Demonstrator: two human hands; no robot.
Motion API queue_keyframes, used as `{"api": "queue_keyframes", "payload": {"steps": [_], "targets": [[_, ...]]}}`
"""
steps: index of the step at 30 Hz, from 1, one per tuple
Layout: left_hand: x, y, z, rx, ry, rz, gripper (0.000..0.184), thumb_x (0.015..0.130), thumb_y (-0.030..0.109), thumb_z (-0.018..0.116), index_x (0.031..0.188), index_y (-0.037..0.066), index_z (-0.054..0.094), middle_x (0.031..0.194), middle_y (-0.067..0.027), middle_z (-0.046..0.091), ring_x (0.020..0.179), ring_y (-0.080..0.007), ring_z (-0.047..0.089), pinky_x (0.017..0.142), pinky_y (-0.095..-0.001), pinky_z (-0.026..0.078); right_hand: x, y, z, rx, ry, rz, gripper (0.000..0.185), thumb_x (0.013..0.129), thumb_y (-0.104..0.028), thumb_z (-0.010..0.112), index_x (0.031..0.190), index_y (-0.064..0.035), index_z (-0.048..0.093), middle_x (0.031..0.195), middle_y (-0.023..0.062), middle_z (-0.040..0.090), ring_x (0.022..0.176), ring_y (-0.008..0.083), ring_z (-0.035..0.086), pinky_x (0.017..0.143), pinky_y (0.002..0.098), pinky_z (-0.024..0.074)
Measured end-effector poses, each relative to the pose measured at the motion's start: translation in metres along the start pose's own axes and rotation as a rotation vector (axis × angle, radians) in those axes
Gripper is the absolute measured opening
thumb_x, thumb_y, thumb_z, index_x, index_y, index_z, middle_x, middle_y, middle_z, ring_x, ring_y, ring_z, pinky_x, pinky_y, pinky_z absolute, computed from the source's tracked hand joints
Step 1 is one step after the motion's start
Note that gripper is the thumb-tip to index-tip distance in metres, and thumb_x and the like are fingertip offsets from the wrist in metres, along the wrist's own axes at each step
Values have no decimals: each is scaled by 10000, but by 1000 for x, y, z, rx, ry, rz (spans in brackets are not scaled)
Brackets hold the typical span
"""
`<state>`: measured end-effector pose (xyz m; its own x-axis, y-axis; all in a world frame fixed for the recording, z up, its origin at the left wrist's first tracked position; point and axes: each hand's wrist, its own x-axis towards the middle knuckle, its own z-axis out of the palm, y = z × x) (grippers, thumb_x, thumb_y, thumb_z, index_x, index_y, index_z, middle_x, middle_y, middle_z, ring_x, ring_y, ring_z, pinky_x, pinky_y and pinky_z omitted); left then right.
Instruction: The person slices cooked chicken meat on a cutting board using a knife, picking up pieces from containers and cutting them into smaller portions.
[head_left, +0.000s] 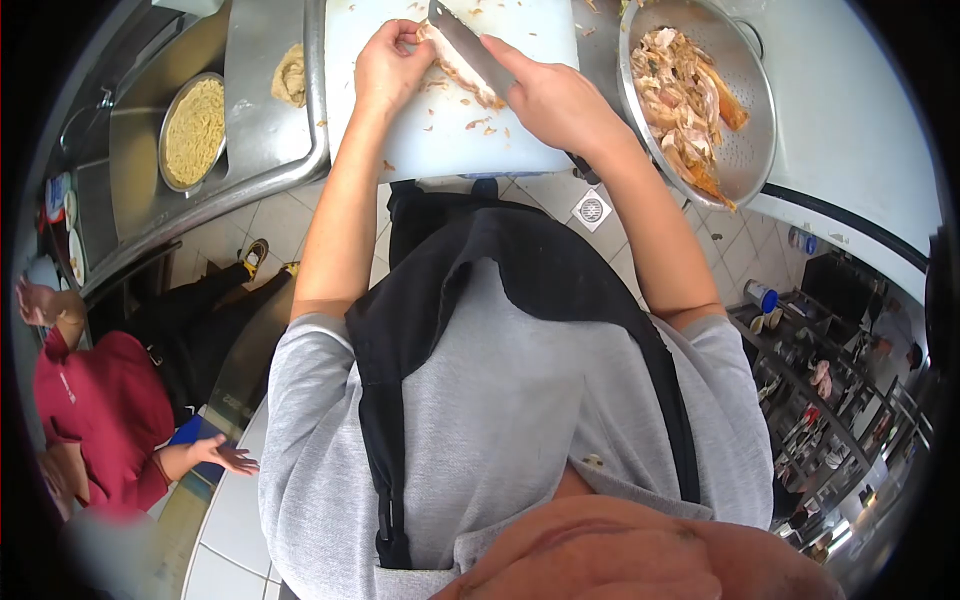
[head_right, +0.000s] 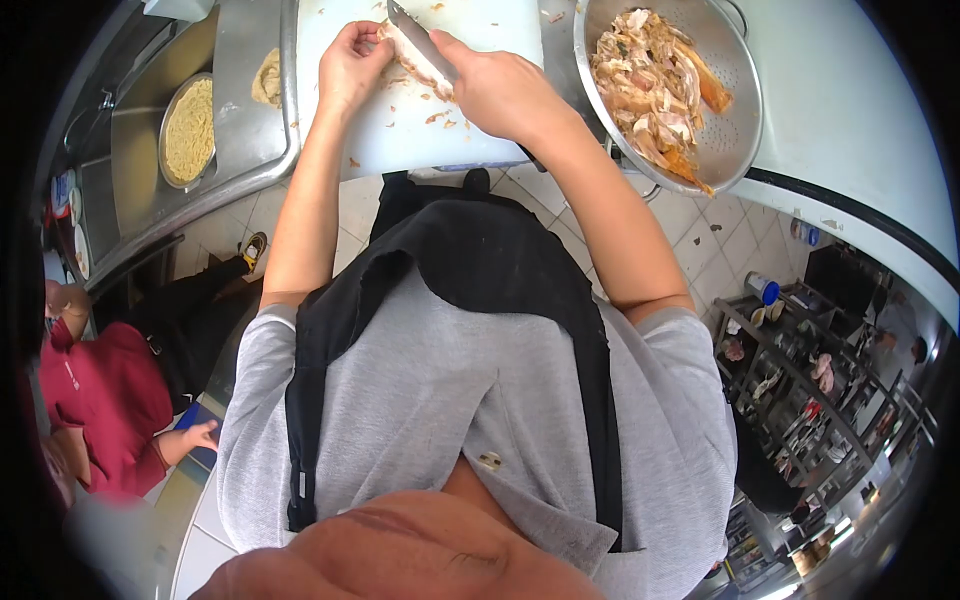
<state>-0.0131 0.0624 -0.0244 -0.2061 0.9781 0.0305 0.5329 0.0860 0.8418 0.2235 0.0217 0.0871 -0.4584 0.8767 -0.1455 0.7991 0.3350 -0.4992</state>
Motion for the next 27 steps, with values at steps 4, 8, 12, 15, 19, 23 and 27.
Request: {"api": "queue_keyframes", "payload": {"steps": [4, 8, 12, 15, 19, 23, 27], "targets": [[-3, 4, -2, 15, -17, 23, 370, 846, 233, 786, 1166, 59, 726, 961, 31, 692, 761, -78, 557, 740, -257, 516, -14, -5, -15, 13, -89, 62, 656, 952, -99, 523, 1591, -236, 459, 912, 277, 709, 873, 446, 691, 849, 525, 534], [-2, -3, -1, -20, -38, 52, 385, 836, 234, 785, 1169, 53, 716, 957, 35, 680, 752, -81, 540, 734, -253, 504, -9, 2, -7, -5, -42, -3, 668, 953, -90, 518, 1605, -212, 435, 922, 280, 711, 869, 436, 692, 847, 514, 537], [-3, -2, -2, 18, -39, 48, 412, 826, 261, 795, 1168, 47, 709, 947, 35, 676, 750, -84, 540, 726, -251, 501, -24, -11, -21, -104, -191, 74, 682, 968, -95, 521, 1627, -210, 389, 918, 267, 715, 870, 431, 694, 823, 521, 535], [-4, 0, -2, 15, -57, 41, 419, 823, 273, 795, 1164, 49, 699, 968, 25, 671, 760, -85, 545, 733, -254, 503, -29, -11, -14, -119, -171, 63, 682, 979, -99, 523, 1633, -218, 373, 900, 254, 714, 850, 432, 690, 794, 529, 534], [-5, 8, -5, 58, -90, 58, 461, 813, 297, 798, 1186, 54, 680, 996, 8, 657, 795, -109, 575, 760, -281, 515, -21, -4, 3, -106, -98, 43, 692, 975, -82, 520, 1636, -220, 367, 872, 241, 707, 811, 429, 680, 771, 527, 532], [-7, 10, -2, 180, -75, 102, 544, 787, 338, 810, 1227, 59, 656, 1019, -13, 640, 852, -157, 610, 796, -327, 527, -50, 4, 7, -105, -123, 50, 702, 972, -76, 525, 1638, -221, 359, 863, 247, 700, 790, 431, 680, 750, 536, 529], [-5, 2, -1, 197, -64, 136, 563, 777, 343, 812, 1236, 58, 654, 1030, -23, 638, 872, -171, 611, 810, -336, 529, -91, 10, -13, -35, -211, 126, 694, 981, -89, 534, 1635, -244, 357, 837, 264, 690, 781, 445, 685, 745, 545, 530]]}}
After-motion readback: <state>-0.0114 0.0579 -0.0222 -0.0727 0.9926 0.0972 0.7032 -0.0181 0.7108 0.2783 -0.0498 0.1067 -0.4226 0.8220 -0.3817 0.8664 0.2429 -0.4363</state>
